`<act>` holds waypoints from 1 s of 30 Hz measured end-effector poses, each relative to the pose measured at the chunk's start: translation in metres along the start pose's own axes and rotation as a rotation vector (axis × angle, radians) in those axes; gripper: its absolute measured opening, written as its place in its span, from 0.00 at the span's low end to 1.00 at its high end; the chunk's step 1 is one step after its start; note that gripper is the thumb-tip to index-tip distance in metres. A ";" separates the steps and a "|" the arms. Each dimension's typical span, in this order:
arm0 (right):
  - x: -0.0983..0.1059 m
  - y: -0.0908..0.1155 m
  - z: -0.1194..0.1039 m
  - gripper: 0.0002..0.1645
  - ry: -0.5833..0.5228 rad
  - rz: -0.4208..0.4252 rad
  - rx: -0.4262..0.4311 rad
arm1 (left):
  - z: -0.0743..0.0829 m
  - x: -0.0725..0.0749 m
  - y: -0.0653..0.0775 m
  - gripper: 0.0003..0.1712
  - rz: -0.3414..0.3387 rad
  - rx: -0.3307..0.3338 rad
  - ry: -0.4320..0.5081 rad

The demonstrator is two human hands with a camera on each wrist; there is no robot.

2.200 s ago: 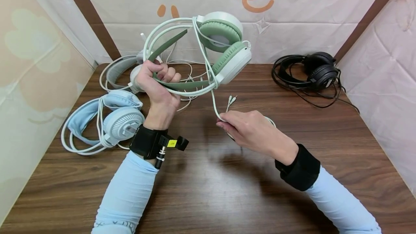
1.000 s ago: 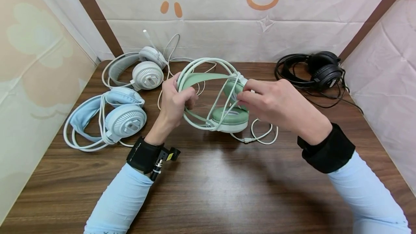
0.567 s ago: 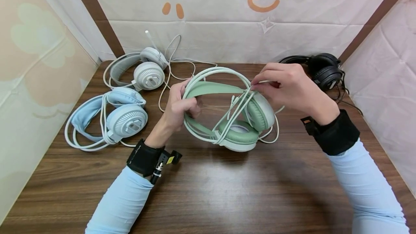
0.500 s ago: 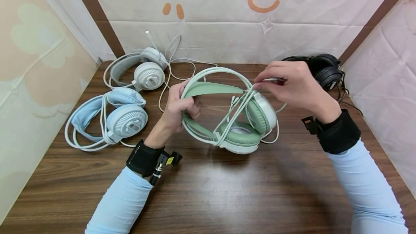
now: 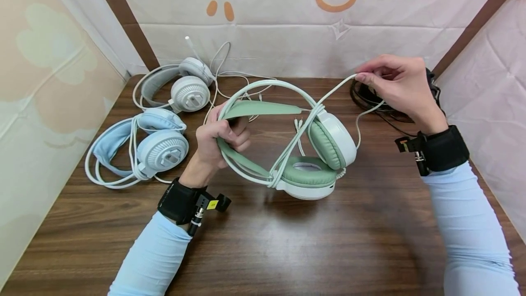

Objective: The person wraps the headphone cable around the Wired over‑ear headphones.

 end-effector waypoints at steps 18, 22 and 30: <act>-0.027 0.029 0.043 0.11 -0.057 0.055 -0.148 | 0.009 0.000 -0.001 0.19 0.124 -0.106 0.559; -0.045 0.038 0.048 0.12 0.063 0.011 -0.083 | 0.013 0.002 -0.002 0.16 0.185 -0.155 0.657; -0.082 0.063 0.029 0.06 0.281 -0.213 0.192 | 0.022 0.012 -0.001 0.15 0.293 -0.255 0.769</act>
Point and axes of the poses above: each hand's wrist, its own y-axis away from the middle knuckle, its own x-axis out of the back of the hand, z = x × y, the point moved 1 cm from there along -y, towards the middle knuckle, and after that the axes turned 7 degrees about y, right-handed, at the moved point
